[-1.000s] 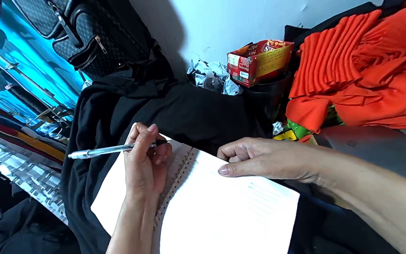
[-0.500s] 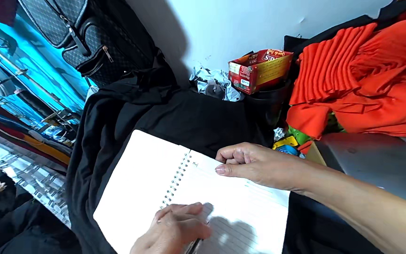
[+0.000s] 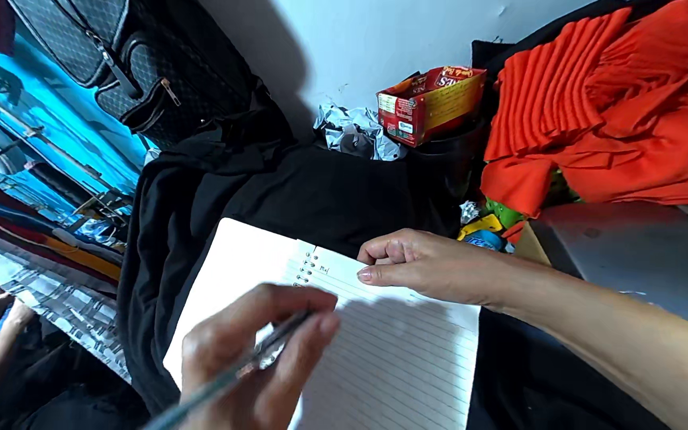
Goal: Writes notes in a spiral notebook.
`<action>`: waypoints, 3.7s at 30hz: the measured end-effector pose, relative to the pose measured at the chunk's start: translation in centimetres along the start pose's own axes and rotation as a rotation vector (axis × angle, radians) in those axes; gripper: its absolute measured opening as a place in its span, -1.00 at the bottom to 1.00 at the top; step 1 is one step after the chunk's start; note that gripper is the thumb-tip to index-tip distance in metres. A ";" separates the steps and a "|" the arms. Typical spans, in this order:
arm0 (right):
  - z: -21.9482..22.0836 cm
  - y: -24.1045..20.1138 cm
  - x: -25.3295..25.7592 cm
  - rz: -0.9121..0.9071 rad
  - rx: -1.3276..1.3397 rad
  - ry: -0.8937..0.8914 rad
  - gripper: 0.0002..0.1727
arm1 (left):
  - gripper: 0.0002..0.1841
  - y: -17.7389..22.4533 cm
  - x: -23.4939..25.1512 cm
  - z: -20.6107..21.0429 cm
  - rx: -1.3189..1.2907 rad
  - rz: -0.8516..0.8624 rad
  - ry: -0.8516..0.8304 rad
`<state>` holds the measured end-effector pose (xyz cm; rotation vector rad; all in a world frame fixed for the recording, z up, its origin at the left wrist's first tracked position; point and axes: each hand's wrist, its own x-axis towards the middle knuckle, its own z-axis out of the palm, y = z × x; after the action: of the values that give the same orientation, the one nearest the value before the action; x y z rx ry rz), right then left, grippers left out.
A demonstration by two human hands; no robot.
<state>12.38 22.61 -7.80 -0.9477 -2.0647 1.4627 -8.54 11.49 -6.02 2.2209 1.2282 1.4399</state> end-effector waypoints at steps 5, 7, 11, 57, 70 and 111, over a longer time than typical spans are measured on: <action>0.1 -0.5 -0.2 0.013 -0.057 0.025 -0.79 | -0.85 -3.8 4.7 2.9 -0.228 -0.044 -0.016; 0.2 -0.4 -0.2 0.006 -0.022 0.031 -0.82 | -0.79 -5.1 4.8 3.1 -0.313 -0.086 0.010; 0.4 -0.7 -0.3 0.032 0.031 0.029 -0.85 | -0.76 -5.3 4.6 3.0 -0.256 -0.052 0.023; 0.4 -0.2 -0.2 -0.013 -0.001 0.066 -0.83 | -0.67 -5.2 5.0 3.8 -0.070 -0.007 0.006; 0.6 0.0 -0.2 -0.021 -0.005 0.088 -0.79 | -0.66 -5.5 5.2 3.9 -0.068 -0.016 0.028; 0.4 0.2 0.1 -0.022 -0.017 0.081 -0.84 | -0.87 -5.0 4.6 3.4 -0.360 0.017 0.091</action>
<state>12.11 22.42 -8.18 -0.9714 -2.0261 1.3742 -7.53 18.86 -7.60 1.9474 0.8895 1.6361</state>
